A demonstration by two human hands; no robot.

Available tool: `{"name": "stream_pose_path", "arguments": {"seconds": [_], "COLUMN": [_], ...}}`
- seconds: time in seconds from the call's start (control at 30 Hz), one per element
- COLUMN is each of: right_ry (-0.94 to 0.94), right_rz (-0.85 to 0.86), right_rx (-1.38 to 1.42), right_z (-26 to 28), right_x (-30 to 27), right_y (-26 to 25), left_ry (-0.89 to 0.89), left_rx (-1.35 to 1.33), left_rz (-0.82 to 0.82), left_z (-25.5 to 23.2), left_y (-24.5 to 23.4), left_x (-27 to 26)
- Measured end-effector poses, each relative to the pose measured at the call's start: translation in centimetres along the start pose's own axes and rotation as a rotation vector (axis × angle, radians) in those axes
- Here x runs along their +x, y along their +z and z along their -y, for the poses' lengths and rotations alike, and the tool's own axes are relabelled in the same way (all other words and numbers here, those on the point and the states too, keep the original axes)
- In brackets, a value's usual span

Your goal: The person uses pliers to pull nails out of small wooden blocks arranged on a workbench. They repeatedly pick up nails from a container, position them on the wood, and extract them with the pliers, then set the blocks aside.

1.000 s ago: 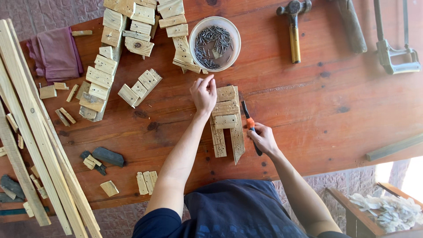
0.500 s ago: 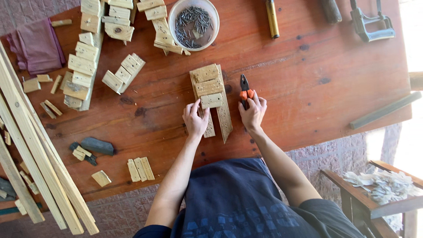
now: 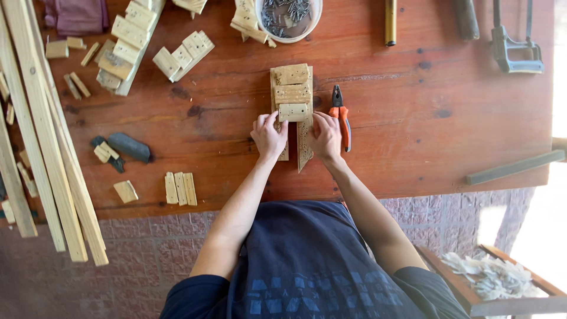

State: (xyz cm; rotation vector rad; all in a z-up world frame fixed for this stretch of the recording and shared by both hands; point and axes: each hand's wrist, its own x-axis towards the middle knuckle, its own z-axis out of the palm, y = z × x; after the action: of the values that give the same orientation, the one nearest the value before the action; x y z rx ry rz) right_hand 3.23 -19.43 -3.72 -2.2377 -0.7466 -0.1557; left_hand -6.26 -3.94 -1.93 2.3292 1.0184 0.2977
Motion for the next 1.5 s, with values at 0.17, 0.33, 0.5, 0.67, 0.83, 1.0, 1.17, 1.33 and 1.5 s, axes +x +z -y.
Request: {"name": "stream_pose_path", "arguments": {"seconds": [0.17, 0.33, 0.5, 0.67, 0.83, 1.0, 1.17, 1.33, 1.5], "right_ry": [-0.074, 0.124, 0.43, 0.459, 0.395, 0.155, 0.101, 0.063, 0.123], "right_rz": [0.107, 0.159, 0.395, 0.652, 0.901, 1.084, 1.054, 1.025, 0.981], "right_rx": [0.004, 0.421, 0.904, 0.882, 0.702, 0.438, 0.525, 0.408, 0.38], "right_z": [0.7, 3.7, 7.6, 12.4, 17.2, 21.5, 26.3, 28.1, 28.4], "right_x": [0.0, 0.8, 0.2, -2.2, -5.5, -8.1, -9.7, -10.9, -10.9], "right_y": [1.9, 0.1, 1.0, 5.0, 10.3, 15.7, 19.3, 21.2, 21.3], "left_ry": [-0.071, -0.166, -0.374, -0.605, -0.749, -0.832, -0.902, -0.902, -0.911], "left_rx": [-0.069, -0.24, -0.614, -0.85, -0.858, -0.885, -0.781, -0.633, -0.593], "left_rz": [0.059, -0.087, -0.18, -0.265, -0.345, -0.387, -0.325, -0.226, -0.186], "left_z": [-0.4, 0.8, 5.2, 11.3, 18.2, 24.1, 28.7, 30.8, 30.9], "left_y": [-0.2, -1.9, -4.9, -7.1, -7.9, -10.9, -14.3, -16.3, -17.7], "left_x": [-0.6, -2.7, -7.6, -13.2, -17.6, -20.2, -21.3, -20.5, -18.9]}}
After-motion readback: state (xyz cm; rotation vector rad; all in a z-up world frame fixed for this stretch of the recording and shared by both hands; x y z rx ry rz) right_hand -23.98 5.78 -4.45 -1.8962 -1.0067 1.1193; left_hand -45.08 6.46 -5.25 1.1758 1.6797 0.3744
